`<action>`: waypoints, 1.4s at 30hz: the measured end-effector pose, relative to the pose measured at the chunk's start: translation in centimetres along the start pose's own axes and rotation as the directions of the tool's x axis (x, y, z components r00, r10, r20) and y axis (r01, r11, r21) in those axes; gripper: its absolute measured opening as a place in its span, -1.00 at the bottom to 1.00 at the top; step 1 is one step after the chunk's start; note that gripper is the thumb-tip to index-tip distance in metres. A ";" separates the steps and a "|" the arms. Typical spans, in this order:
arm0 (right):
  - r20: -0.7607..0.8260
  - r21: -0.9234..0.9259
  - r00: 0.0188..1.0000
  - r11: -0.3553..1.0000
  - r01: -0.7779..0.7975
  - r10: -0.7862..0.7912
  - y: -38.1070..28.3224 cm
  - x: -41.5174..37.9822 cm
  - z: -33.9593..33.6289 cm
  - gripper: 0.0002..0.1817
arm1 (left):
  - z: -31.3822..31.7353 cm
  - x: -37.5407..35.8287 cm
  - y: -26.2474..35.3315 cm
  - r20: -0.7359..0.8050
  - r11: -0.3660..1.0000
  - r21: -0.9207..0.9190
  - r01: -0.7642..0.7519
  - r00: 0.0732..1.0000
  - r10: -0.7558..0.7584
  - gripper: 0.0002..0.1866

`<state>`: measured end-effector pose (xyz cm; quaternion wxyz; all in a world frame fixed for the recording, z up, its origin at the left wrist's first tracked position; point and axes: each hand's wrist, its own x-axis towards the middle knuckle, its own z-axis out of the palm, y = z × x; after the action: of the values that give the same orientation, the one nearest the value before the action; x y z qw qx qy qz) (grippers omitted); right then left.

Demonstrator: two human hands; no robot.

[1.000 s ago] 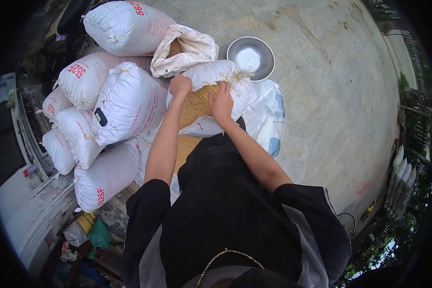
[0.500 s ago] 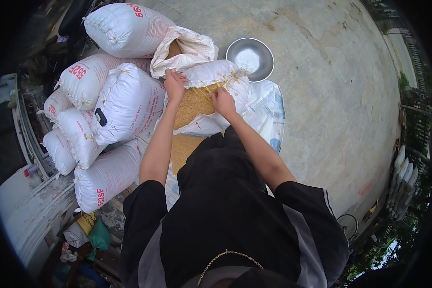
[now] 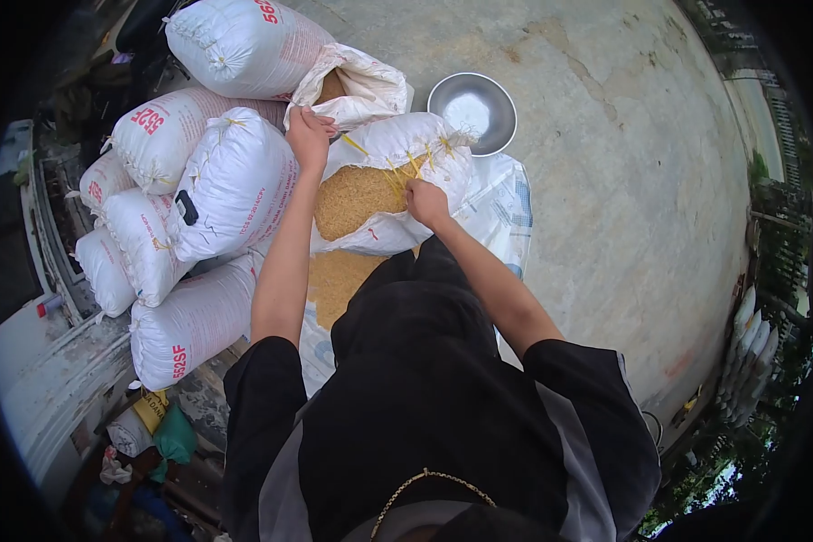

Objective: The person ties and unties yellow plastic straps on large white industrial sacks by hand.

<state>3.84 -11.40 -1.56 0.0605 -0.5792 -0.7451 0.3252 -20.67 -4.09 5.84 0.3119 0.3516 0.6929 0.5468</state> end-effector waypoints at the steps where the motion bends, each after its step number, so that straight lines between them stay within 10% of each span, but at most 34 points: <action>1: 0.026 -0.017 0.999 1.000 -0.018 0.018 -0.1 -0.1 0.1 -0.80 | -0.1 -0.7 0.3 0.012 1.000 -0.004 0.001 1.000 -0.001 -0.71; 6: 0.031 0.021 0.994 0.994 -0.105 0.104 -1.1 2.3 -0.8 -0.76 | 0.5 -3.0 -0.3 0.096 0.994 -0.045 0.095 0.991 -0.090 -0.67; 8: 0.077 0.004 0.994 0.997 -0.075 0.075 -2.1 3.2 -1.1 -0.72 | 0.8 -3.7 -0.4 0.234 0.907 0.355 0.225 0.918 -0.320 -0.62; 11: 0.071 -0.107 0.997 0.994 -0.013 0.020 -1.6 4.2 0.9 -0.69 | 0.8 -3.8 -7.5 0.389 0.787 0.609 -0.098 0.902 -0.189 -0.66; 13: 0.057 -0.134 0.998 0.990 0.034 -0.026 -1.9 4.1 0.6 -0.71 | 1.1 -3.6 -7.4 0.525 0.517 0.801 -0.303 0.771 -0.362 -0.70; 16: 0.063 -0.189 0.996 0.979 0.073 -0.062 -1.5 3.3 0.0 -0.72 | 1.4 -4.1 -6.0 0.572 0.526 0.798 -0.296 0.649 -0.503 -0.73; 28: 0.105 -0.194 0.989 0.973 0.125 -0.106 1.6 -1.7 0.0 -0.73 | 0.7 -3.6 -3.6 0.627 0.423 0.777 -0.467 0.635 -0.451 -0.81; 42: 0.177 -0.277 0.960 0.924 0.262 -0.219 0.4 3.6 1.1 -0.68 | -1.3 -4.0 -4.6 0.480 0.443 0.850 -0.287 0.769 -0.422 -0.81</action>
<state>2.47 -8.54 -3.66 -0.0413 -0.4608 -0.8535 0.2398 -20.19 -8.76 1.83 0.3154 0.5924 0.7380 -0.0704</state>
